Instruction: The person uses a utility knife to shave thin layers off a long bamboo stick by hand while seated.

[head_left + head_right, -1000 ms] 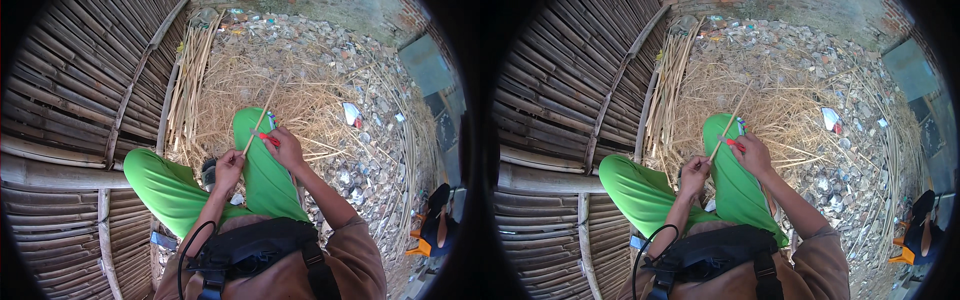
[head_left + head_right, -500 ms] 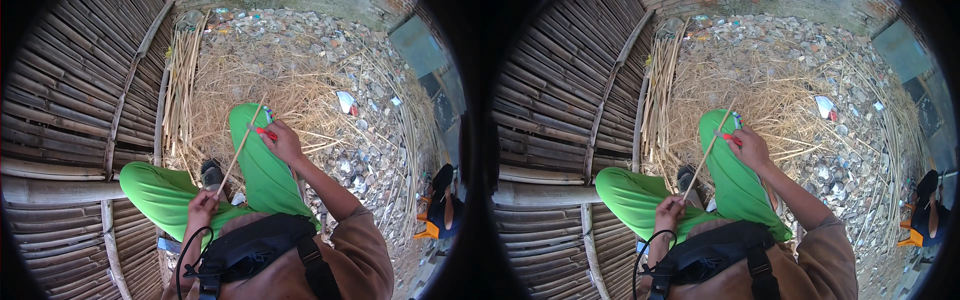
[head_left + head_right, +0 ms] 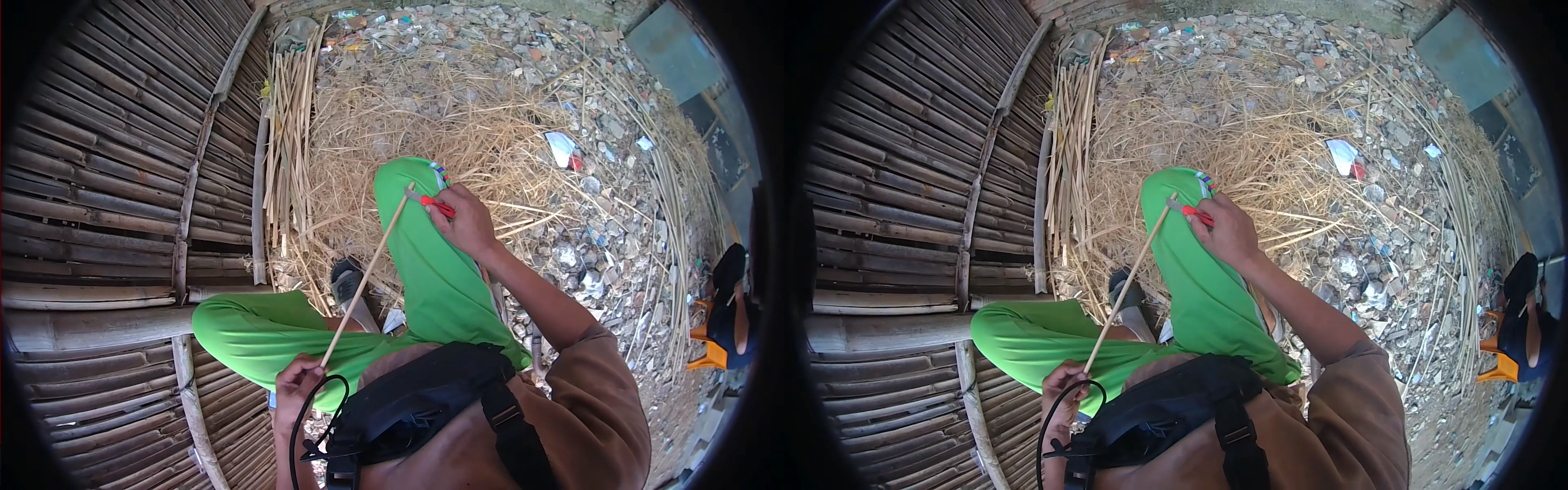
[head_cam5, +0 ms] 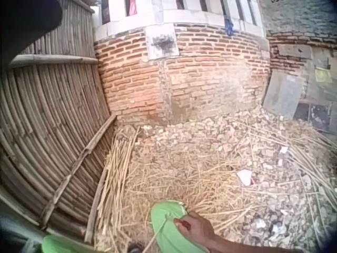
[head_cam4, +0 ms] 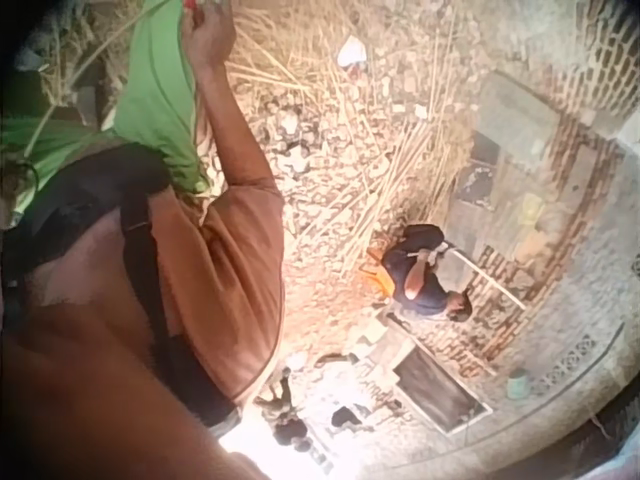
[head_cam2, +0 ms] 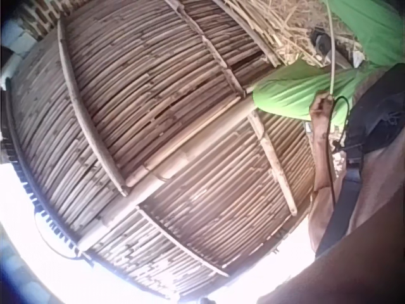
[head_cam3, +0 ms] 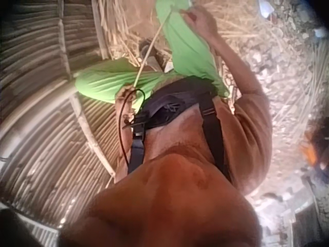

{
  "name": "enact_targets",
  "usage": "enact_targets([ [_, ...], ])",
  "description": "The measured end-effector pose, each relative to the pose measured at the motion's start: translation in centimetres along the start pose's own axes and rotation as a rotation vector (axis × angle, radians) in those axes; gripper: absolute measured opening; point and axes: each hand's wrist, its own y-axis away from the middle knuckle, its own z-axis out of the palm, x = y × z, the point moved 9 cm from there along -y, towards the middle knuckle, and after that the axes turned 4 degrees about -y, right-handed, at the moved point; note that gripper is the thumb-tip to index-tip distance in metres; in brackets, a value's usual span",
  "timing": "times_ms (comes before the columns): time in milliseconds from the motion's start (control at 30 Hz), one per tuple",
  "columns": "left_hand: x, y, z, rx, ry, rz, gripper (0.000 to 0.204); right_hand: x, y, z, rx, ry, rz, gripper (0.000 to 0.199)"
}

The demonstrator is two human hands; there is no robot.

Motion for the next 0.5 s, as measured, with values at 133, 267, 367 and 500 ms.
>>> enact_targets([
  [133,-0.5,-3.6,3.4,0.029,0.060,-0.032,0.011,-0.2,0.1,0.9,-0.023,0.015,-0.020,0.021],
  [267,-0.2,-9.1,8.6,0.040,-0.007,-0.071,0.011,-0.5,0.1,1.1,-0.033,0.021,-0.041,0.021],
  [367,0.8,-14.8,12.4,-0.020,0.016,0.015,0.008,-0.6,0.0,1.3,-0.047,0.017,-0.041,0.022],
  [500,2.2,-21.2,15.9,-0.083,0.073,0.114,0.007,-1.2,-0.2,1.5,-0.045,0.019,-0.068,0.022],
])
